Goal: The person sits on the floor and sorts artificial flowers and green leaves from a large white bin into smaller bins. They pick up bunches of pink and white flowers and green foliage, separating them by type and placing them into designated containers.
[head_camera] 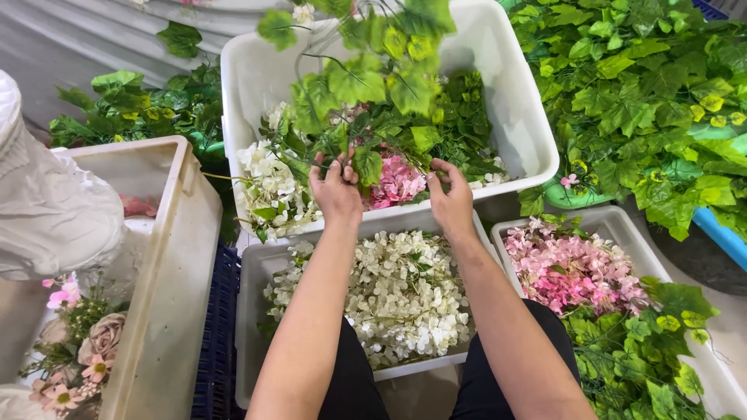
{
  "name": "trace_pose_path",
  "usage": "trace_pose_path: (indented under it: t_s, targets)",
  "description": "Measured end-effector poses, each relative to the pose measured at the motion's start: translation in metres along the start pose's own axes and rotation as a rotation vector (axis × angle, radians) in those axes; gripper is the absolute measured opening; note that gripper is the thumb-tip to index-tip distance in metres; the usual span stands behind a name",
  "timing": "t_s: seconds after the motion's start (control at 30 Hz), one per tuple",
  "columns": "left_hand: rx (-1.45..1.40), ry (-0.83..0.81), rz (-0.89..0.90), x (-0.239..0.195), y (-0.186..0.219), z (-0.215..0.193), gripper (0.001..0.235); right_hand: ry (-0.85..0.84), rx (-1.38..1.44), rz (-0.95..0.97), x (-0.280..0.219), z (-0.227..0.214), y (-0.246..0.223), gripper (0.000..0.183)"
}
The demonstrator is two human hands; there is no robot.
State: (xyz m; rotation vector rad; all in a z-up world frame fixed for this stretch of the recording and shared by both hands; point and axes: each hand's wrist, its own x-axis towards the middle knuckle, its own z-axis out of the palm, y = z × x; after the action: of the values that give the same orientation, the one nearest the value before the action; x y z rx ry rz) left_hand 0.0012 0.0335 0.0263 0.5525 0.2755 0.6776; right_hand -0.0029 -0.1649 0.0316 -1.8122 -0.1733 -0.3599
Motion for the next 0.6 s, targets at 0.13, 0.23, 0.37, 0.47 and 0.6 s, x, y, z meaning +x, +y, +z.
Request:
trace_pose_path:
  t_s: [0.13,0.23,0.37,0.47,0.6]
  targets:
    - [-0.019,-0.028,-0.041,0.003,-0.001,-0.002,0.041,-0.281,-0.086,-0.074,-0.002,-0.007,0.009,0.035]
    - [0.006,-0.063,-0.064,-0.008,-0.002,0.003,0.043,-0.630,-0.122,-0.180,-0.013,-0.009,0.001,0.037]
    - [0.069,-0.125,-0.082,-0.012,-0.014,0.003,0.041,-0.700,-0.452,-0.050,-0.017,-0.012,-0.004,0.034]
    - [0.137,-0.130,-0.076,-0.025,-0.011,0.010,0.038,-0.339,-0.420,-0.238,0.003,0.005,0.049,0.020]
    - [0.249,-0.155,-0.009,-0.028,-0.015,0.011,0.038,0.196,-0.402,-0.864,0.014,-0.008,0.011,0.011]
